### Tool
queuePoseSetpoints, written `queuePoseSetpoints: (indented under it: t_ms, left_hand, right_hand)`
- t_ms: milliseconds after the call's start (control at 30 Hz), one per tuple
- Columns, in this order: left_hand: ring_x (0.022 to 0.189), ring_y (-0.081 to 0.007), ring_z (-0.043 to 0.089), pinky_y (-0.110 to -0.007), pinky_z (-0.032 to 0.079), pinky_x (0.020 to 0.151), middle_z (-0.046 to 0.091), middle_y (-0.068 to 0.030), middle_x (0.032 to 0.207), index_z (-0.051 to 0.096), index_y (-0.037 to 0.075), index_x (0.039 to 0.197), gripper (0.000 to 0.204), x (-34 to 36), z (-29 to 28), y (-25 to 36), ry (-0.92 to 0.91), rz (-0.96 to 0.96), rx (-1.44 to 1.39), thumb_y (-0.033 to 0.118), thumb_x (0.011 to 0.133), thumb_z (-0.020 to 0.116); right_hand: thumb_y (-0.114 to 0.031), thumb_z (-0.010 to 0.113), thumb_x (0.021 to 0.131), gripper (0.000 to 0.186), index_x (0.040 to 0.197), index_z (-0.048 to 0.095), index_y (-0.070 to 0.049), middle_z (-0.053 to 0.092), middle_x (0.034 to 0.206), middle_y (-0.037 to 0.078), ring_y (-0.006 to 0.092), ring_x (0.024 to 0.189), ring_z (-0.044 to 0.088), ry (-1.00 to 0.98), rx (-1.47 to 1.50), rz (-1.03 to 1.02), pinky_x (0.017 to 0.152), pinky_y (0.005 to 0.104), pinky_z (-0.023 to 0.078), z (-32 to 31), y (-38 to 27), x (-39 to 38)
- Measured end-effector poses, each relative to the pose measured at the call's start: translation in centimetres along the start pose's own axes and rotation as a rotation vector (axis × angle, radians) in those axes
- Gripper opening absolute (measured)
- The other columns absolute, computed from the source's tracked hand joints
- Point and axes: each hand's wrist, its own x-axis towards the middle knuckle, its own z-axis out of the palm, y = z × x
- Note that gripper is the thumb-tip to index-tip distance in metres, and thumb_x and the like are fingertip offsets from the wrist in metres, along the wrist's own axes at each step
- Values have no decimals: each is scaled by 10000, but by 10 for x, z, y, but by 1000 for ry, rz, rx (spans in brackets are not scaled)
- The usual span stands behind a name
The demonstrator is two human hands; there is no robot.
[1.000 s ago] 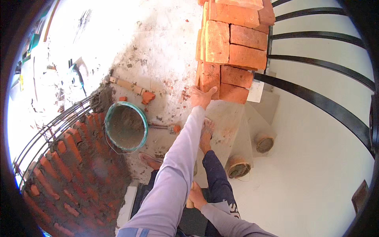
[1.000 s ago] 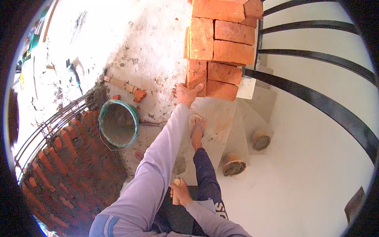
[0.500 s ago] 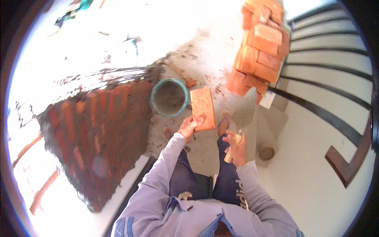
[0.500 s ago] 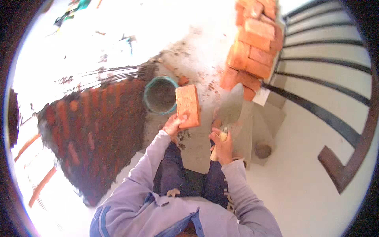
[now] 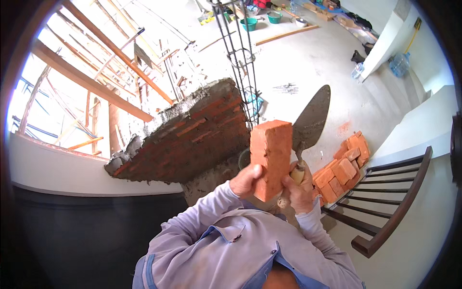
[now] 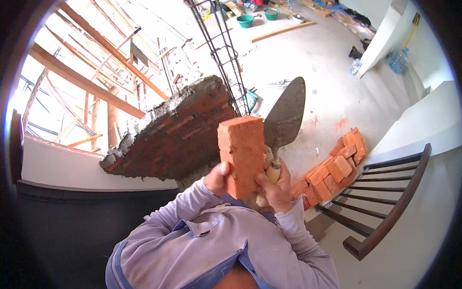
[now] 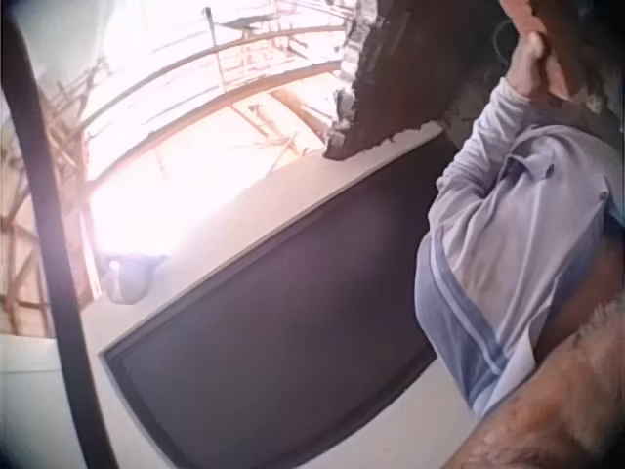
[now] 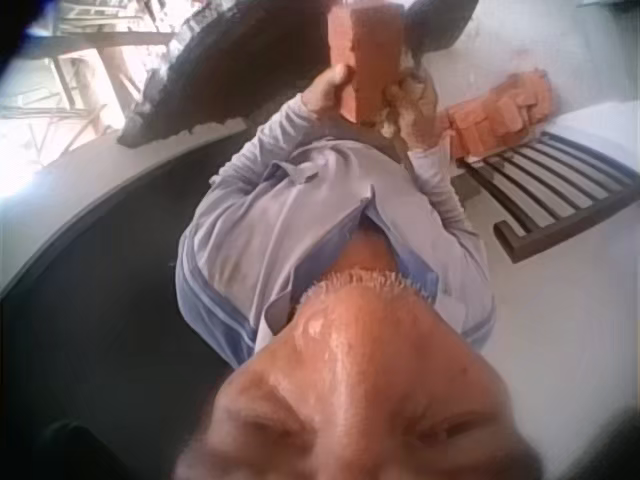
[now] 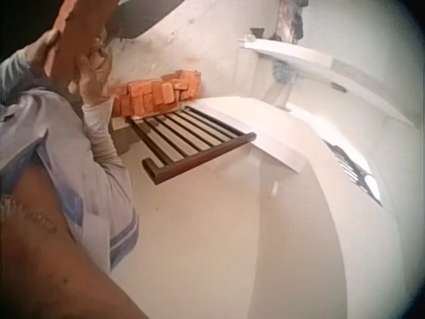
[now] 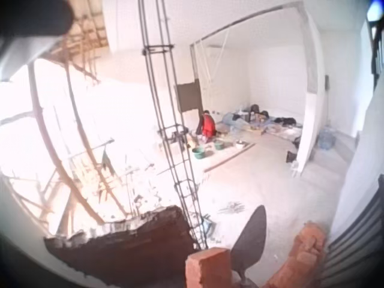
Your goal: The person lays bricks to build a wall, applying mortar with a trowel between layers and on the sides of the bricks.
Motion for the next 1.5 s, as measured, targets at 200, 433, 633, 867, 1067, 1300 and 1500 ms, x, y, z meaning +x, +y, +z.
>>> queuePoseSetpoints:
  t_ms: [200, 433, 633, 867, 1067, 1300, 1500]
  left_hand:
    - [1145, -174, 566, -328, 451, 986, 589, -73, 1251, 463, 14, 1374, 710, -20, -25, 126, 354, 186, 293, 337, 812, 753]
    - [1044, -249, 627, -330, 486, 913, 642, -187, 1120, 478, -9, 1407, 928, 17, -118, 279, 481, 314, 1379, 425, 659, 815]
    - [1015, -331, 602, -430, 470, 945, 655, -163, 1087, 538, 118, 1395, 874, 64, -182, 275, 527, 349, 1926, 491, 651, 802]
    - [1075, -335, 577, -428, 448, 978, 643, -161, 1124, 542, 168, 1395, 878, 85, -191, 265, 515, 247, 1977, 457, 615, 822]
    - [1020, -327, 571, -428, 461, 928, 645, -124, 1053, 566, 161, 1371, 847, 94, -186, 268, 513, 256, 2016, 433, 609, 815]
    - [1050, -324, 564, -426, 451, 939, 635, -126, 1093, 572, 151, 1362, 832, 95, -187, 263, 544, 235, 2050, 425, 611, 803]
    - [1124, -324, 531, -459, 400, 987, 585, -115, 1201, 476, 148, 1432, 921, 79, -179, 268, 529, 239, 2048, 420, 618, 811]
  right_hand:
    - [-35, 735, 851, 245, 893, 495, -55, 679, 1094, 161, 153, 852, 664, 76, -515, -511, 707, 240, 519, 67, 20, 60]
    - [-124, 666, 903, 176, 901, 496, -79, 615, 766, 67, 128, 624, 620, 492, -436, -44, 492, 234, 453, 31, 63, 60]
    - [-159, 668, 899, 196, 899, 497, -64, 527, 631, 21, 106, 432, 495, 617, -427, 250, 406, 248, 400, -8, 109, 44]
    - [-139, 668, 887, 199, 858, 485, -64, 507, 604, 17, 109, 434, 488, 585, -589, 372, 406, 272, 393, -41, 110, 57]
    - [-152, 661, 885, 210, 837, 478, -61, 516, 611, 25, 113, 445, 495, 471, -592, 413, 418, 280, 385, -47, 101, 73]
    - [-187, 685, 821, 244, 911, 526, -26, 547, 683, 56, 161, 525, 532, 365, -759, 448, 499, 311, 411, -40, 98, 77]
    - [-134, 643, 793, 311, 1040, 539, 24, 600, 829, 170, 372, 755, 589, 156, -1158, 276, 706, 398, 483, -18, 73, 67]
